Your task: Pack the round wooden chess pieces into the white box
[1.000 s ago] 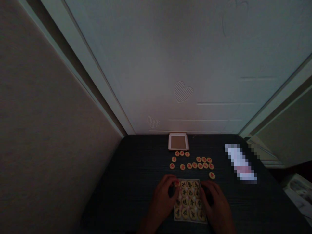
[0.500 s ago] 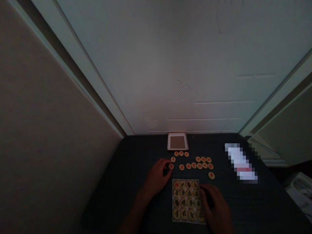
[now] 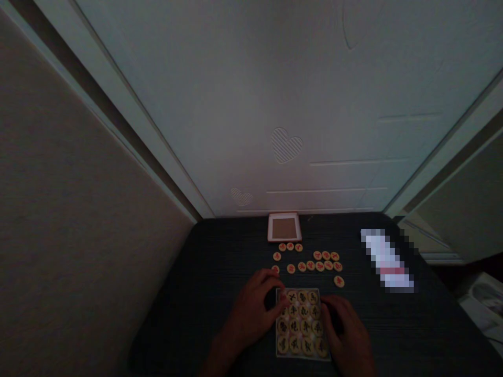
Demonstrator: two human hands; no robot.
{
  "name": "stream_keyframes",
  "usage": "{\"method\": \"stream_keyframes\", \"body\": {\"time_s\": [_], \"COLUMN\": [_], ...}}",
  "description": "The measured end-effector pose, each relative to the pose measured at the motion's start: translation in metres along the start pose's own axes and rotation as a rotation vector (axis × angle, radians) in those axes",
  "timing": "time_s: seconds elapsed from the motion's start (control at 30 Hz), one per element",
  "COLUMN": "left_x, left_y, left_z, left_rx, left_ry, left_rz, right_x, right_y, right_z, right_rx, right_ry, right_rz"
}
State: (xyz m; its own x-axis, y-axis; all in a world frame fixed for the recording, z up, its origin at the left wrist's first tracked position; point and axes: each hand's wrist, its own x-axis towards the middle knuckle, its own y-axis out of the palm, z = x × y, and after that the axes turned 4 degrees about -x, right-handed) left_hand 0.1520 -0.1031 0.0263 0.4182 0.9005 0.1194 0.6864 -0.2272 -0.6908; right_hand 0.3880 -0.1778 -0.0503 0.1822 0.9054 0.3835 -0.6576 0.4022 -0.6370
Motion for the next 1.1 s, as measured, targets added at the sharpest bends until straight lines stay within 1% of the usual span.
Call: {"method": "stream_keyframes", "body": {"time_s": [0.07, 0.23, 0.4, 0.5, 0.63, 0.7, 0.77, 0.83, 0.97, 1.03, 1.1], "left_x": [-0.005, -0.008, -0.008, 0.004, 0.034, 0.045, 0.05, 0.046, 0.028, 0.02, 0.012], "left_y": [0.004, 0.014, 0.014, 0.009, -0.002, -0.006, -0.009, -0.01, -0.01, -0.01, -0.009], "left_z": [-0.002, 0.002, 0.002, 0.008, 0.023, 0.029, 0.031, 0.028, 0.015, 0.009, 0.004], "left_rx": [0.003, 0.0, -0.015, -0.006, 0.039, 0.066, 0.067, 0.048, 0.007, -0.006, -0.02], "left_ry": [-0.001, -0.032, -0.038, -0.031, -0.045, -0.076, -0.115, -0.131, -0.097, -0.095, -0.103], "left_rz": [0.023, 0.015, -0.007, -0.05, -0.103, -0.083, -0.04, -0.014, -0.018, -0.019, -0.008], "right_x": [0.0, -0.003, -0.002, 0.001, 0.007, 0.009, 0.009, 0.008, 0.006, 0.007, 0.01], "right_y": [0.001, 0.002, 0.001, -0.002, -0.008, -0.01, -0.01, -0.01, -0.008, -0.007, -0.005], "right_z": [-0.001, -0.002, 0.0, 0.002, 0.002, 0.0, -0.002, -0.003, -0.003, 0.002, 0.009], "right_rx": [-0.005, 0.005, 0.014, 0.025, 0.021, 0.018, 0.024, 0.031, 0.009, -0.006, -0.01], "right_ry": [0.002, -0.002, 0.015, 0.023, 0.049, 0.048, 0.029, -0.002, -0.069, -0.118, -0.186], "right_rz": [-0.003, 0.021, 0.008, 0.012, 0.017, 0.021, 0.027, 0.032, 0.01, 0.002, 0.039]}}
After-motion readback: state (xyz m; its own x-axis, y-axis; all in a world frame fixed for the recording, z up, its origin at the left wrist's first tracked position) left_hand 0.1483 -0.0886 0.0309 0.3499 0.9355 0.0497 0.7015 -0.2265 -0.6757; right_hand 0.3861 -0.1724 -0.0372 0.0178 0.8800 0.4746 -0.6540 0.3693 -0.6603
